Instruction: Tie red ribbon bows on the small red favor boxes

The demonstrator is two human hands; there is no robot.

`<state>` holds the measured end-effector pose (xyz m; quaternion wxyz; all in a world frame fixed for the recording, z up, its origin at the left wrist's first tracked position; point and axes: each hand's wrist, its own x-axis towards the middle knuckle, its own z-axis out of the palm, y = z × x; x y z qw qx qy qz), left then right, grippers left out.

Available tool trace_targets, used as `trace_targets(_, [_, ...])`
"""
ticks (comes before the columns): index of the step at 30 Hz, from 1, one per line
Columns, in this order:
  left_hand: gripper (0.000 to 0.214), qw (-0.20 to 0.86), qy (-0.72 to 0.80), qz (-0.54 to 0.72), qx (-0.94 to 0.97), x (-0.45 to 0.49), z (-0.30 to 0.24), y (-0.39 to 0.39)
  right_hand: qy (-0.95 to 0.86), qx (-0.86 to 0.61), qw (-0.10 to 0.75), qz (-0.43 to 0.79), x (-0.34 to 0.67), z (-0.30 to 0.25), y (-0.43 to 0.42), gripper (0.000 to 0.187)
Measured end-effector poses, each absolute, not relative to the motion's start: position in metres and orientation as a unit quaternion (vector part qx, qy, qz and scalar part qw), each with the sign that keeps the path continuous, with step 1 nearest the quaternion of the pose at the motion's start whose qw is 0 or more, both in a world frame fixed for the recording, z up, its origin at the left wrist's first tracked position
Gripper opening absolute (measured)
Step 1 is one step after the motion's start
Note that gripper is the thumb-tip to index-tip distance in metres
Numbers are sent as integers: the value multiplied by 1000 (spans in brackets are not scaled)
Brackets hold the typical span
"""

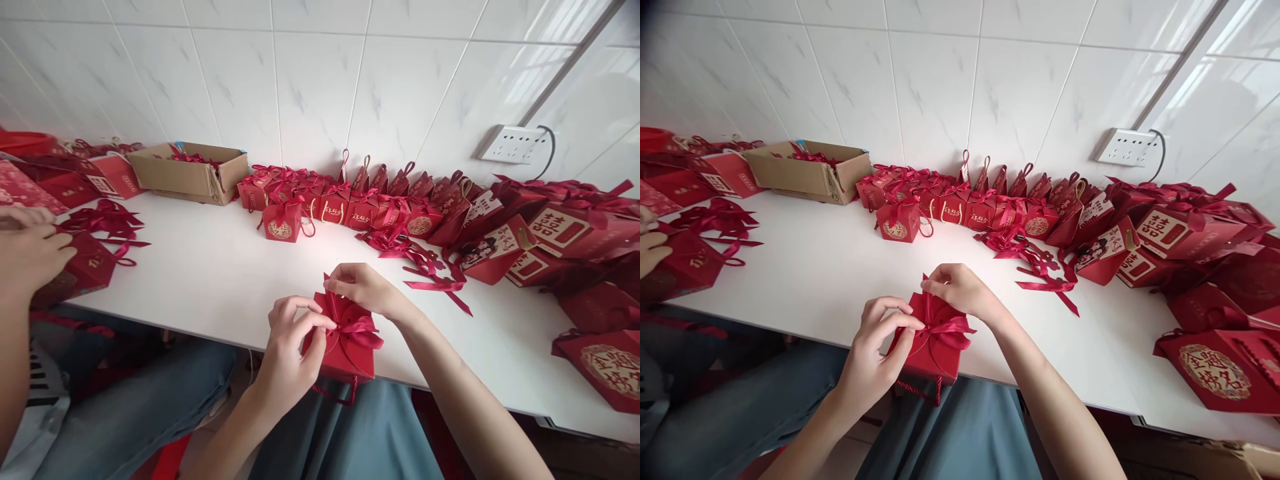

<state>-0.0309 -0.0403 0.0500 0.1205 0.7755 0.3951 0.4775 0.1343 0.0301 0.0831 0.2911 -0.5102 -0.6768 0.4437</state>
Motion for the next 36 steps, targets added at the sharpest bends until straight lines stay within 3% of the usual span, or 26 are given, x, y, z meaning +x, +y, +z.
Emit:
trace_targets(4, [30, 124, 376, 442, 805, -33, 52, -39, -693, -516, 280, 418, 142, 83, 29, 25])
trace_targets(8, [32, 131, 366, 434, 813, -33, 53, -36, -658, -532, 316, 429, 168, 80, 17, 44])
trace_targets(12, [31, 141, 365, 428, 815, -32, 53, -36, -678, -554, 236, 422, 195, 69, -5, 62])
trace_targets(22, [30, 141, 370, 420, 816, -30, 54, -36, -585, -469, 242, 616, 200, 57, -30, 60])
trace_targets(27, [33, 137, 375, 405, 822, -31, 56, -36, -579, -446, 277, 623, 194, 59, -36, 44])
trace_targets(36, [33, 134, 383, 399, 822, -31, 59, -37, -578, -452, 317, 601, 203, 74, -27, 30])
